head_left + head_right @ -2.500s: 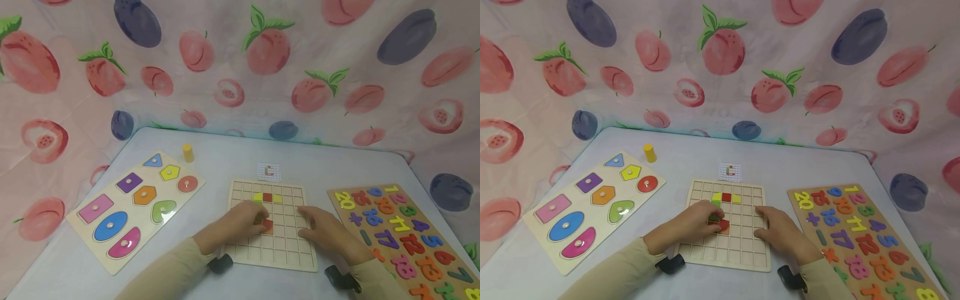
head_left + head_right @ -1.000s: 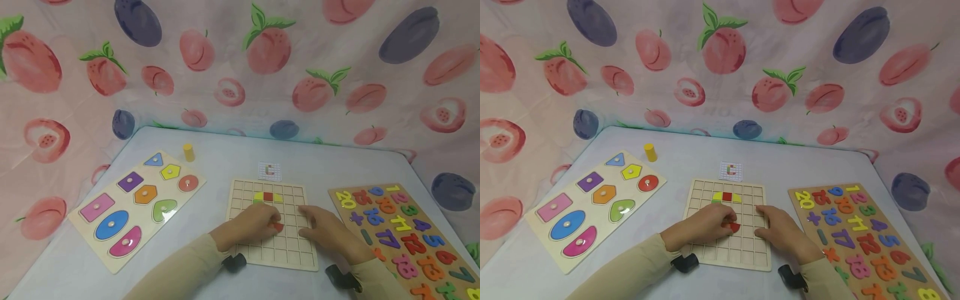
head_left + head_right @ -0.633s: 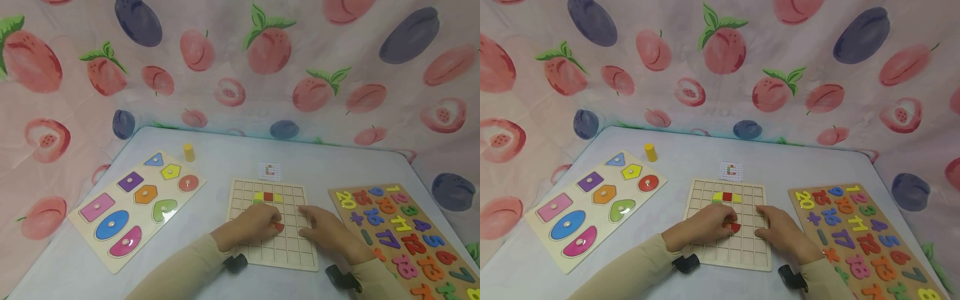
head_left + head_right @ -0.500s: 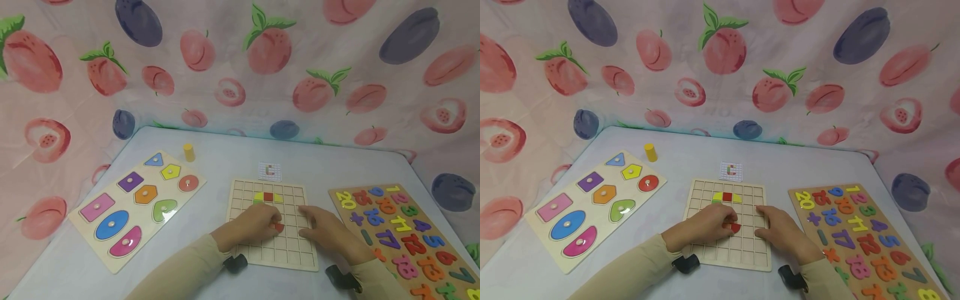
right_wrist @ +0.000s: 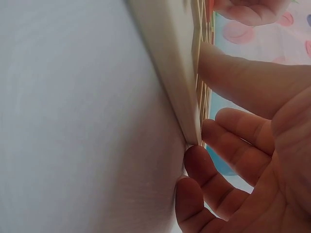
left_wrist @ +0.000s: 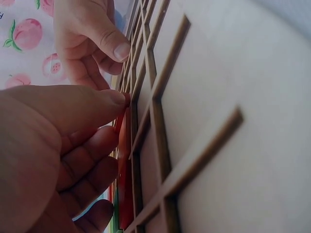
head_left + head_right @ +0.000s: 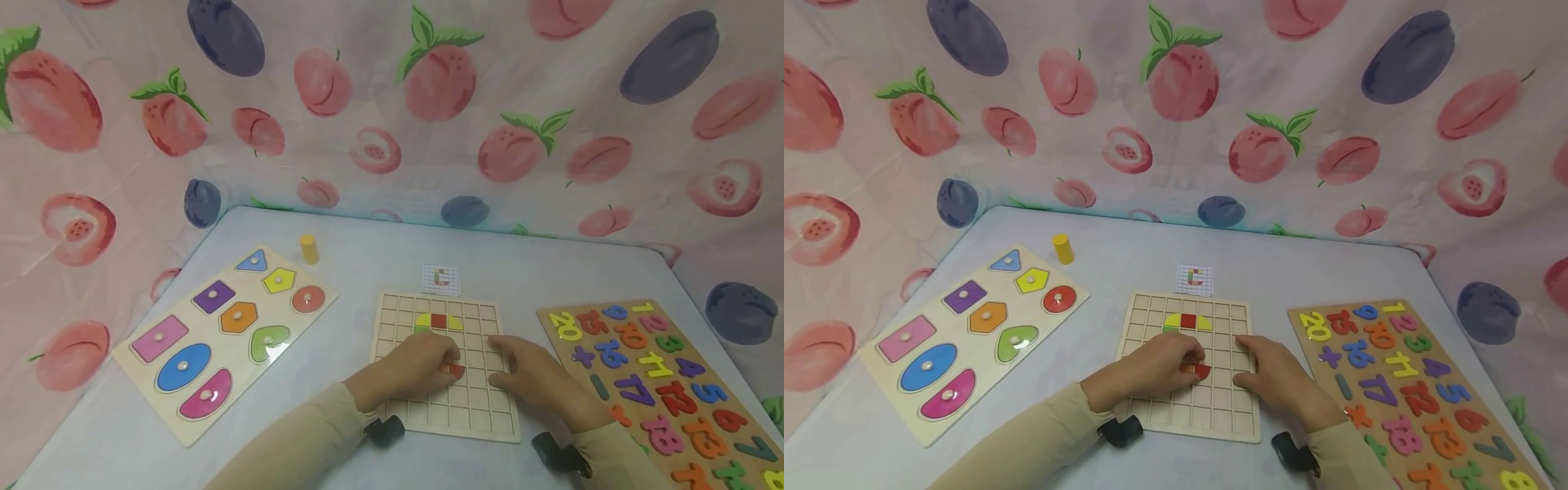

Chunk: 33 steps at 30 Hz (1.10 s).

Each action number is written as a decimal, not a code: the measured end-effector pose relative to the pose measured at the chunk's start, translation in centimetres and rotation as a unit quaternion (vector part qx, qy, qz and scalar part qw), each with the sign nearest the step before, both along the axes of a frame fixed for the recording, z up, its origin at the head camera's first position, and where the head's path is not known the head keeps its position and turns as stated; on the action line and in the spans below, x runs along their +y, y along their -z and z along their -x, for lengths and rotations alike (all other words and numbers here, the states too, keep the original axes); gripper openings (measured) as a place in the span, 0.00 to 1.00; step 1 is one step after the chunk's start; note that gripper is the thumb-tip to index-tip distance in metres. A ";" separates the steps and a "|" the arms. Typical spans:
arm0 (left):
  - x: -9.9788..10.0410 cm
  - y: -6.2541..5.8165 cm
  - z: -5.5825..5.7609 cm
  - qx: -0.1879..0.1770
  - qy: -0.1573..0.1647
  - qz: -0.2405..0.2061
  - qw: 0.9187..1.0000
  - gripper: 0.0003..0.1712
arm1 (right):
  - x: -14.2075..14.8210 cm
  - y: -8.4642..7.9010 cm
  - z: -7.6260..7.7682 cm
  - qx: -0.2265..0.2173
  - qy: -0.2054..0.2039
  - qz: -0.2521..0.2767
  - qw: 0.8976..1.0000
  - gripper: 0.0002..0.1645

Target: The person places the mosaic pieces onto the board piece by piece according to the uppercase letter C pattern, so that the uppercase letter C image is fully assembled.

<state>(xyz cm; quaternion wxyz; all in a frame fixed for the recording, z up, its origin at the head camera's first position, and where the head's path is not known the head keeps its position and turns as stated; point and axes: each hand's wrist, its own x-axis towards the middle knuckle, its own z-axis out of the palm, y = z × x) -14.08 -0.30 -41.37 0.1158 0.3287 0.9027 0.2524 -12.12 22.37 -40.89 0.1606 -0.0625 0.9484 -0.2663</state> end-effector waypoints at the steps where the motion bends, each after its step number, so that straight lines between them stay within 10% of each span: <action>1: 0.0 0.0 0.0 0.001 0.000 0.000 1.000 0.15 | 0.0 0.0 0.0 -0.002 0.002 0.000 1.000 0.42; 33: -0.3 -0.2 -0.2 -0.020 -0.025 -0.012 0.999 0.16 | -0.2 -0.1 0.0 0.006 -0.001 -0.008 1.000 0.42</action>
